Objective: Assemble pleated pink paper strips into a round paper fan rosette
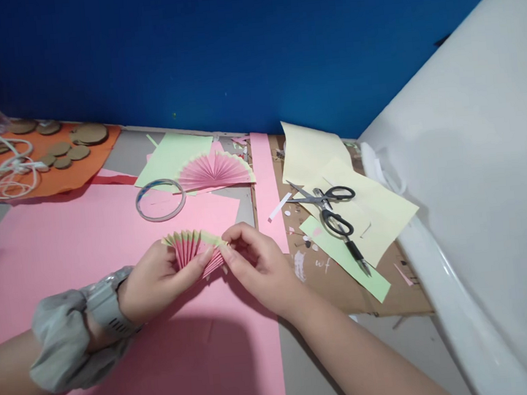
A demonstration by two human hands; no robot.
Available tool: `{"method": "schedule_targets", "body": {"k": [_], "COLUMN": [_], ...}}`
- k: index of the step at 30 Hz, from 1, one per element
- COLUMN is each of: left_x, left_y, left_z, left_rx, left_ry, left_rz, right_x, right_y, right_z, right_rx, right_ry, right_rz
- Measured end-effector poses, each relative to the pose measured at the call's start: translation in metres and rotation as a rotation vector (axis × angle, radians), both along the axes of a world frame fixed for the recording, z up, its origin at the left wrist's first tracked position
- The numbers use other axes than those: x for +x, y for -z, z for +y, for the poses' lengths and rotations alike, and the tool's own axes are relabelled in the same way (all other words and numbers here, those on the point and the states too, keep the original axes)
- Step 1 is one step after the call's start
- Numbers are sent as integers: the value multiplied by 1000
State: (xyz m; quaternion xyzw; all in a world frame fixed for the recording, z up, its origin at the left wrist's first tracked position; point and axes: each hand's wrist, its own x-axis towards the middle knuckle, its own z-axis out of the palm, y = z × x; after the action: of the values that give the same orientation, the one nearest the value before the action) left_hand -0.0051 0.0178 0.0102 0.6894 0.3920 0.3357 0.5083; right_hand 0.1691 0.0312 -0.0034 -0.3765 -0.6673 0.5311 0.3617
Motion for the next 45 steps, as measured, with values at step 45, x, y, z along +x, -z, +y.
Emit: {"method": "schedule_targets", "body": {"k": [45], "left_x": [-13], "left_y": [6], "left_z": [8], "left_rx": [-186], "left_ry": [-20], "left_rz": [-29], "right_x": [-2], "right_y": [-3], "right_z": [4], "right_rx": [-53], "right_ry": [13], "right_rz": [-64]}}
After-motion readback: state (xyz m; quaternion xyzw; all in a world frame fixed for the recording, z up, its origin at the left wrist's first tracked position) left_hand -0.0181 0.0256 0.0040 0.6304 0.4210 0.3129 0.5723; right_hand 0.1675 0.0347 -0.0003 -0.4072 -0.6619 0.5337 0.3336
